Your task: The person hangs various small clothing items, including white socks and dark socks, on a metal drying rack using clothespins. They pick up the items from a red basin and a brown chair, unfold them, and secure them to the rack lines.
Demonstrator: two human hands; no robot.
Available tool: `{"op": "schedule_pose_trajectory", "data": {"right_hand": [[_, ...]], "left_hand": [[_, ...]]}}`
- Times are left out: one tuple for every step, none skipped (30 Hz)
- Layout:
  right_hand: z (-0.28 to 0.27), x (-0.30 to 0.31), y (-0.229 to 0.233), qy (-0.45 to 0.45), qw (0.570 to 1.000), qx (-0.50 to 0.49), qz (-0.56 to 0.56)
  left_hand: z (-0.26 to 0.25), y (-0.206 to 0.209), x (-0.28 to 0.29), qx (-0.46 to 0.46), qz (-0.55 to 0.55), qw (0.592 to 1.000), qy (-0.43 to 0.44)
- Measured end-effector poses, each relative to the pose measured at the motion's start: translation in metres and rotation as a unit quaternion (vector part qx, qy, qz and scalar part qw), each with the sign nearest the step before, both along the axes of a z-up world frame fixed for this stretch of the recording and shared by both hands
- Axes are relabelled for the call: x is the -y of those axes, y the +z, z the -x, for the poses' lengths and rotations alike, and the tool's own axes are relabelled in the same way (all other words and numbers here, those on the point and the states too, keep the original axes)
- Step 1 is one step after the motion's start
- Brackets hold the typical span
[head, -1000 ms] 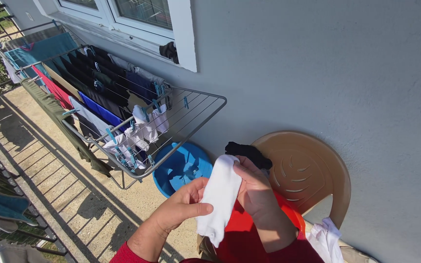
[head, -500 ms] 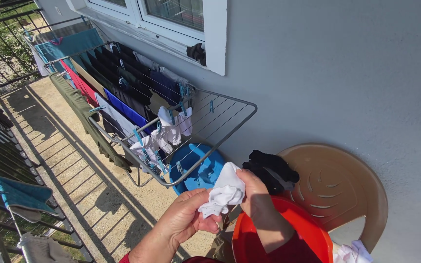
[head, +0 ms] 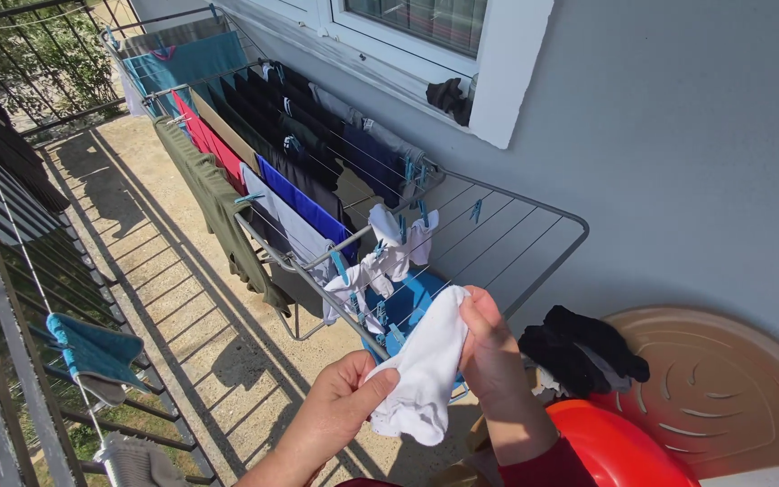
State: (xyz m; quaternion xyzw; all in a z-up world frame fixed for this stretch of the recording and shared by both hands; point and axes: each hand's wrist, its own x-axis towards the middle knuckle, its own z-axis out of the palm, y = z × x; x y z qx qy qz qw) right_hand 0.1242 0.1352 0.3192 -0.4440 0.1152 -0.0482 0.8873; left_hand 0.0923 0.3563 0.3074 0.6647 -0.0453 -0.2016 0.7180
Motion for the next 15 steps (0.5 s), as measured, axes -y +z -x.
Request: {"op": "schedule_pose_trajectory", "data": {"right_hand": [[-0.006,-0.01,-0.004,0.003,1.0,-0.003,0.0],[-0.011,-0.019,-0.008,0.0,1.0,-0.003,-0.001],[-0.017,-0.028,-0.012,-0.004,1.0,-0.002,-0.001],[-0.02,-0.038,-0.007,-0.002,1.0,-0.003,-0.001],[-0.021,-0.046,-0.002,0.012,1.0,-0.007,0.005],[-0.022,-0.053,0.002,0.026,1.0,-0.012,0.01],[-0.027,-0.056,-0.003,0.024,1.0,-0.014,0.01],[-0.032,-0.058,-0.008,0.033,0.999,-0.017,0.028],[-0.038,-0.058,-0.013,0.041,0.998,-0.02,0.045],[-0.041,-0.059,-0.019,0.039,0.998,-0.022,0.046],[-0.043,-0.059,-0.024,0.059,0.994,0.046,0.078],[-0.046,-0.058,-0.029,0.08,0.984,0.113,0.11],[-0.045,-0.058,-0.023,0.079,0.984,0.112,0.111],[-0.044,-0.058,-0.016,0.124,0.963,0.108,0.213],[-0.044,-0.058,-0.01,0.168,0.929,0.105,0.312]], "left_hand": [[-0.003,0.001,-0.01,-0.003,0.0,1.0,0.003],[-0.005,0.002,-0.019,0.012,-0.016,1.0,0.006],[-0.008,0.003,-0.028,0.028,-0.032,0.999,0.008],[-0.012,-0.001,-0.037,0.027,-0.031,0.999,0.01],[-0.016,-0.005,-0.045,0.04,-0.056,0.998,0.013],[-0.02,-0.01,-0.052,0.054,-0.081,0.995,0.015],[-0.024,-0.009,-0.057,0.051,-0.08,0.995,0.013],[-0.028,-0.009,-0.061,0.049,-0.124,0.991,0.01],[-0.033,-0.009,-0.064,0.047,-0.168,0.985,0.005],[-0.039,-0.008,-0.065,0.046,-0.167,0.985,0.003],[-0.044,-0.008,-0.067,0.067,-0.162,0.984,-0.016],[-0.049,-0.007,-0.067,0.089,-0.157,0.983,-0.035],[-0.053,0.0,-0.064,0.089,-0.156,0.983,-0.036],[-0.057,0.008,-0.06,0.133,-0.08,0.986,-0.057],[-0.062,0.016,-0.056,0.178,-0.005,0.981,-0.077]]}}
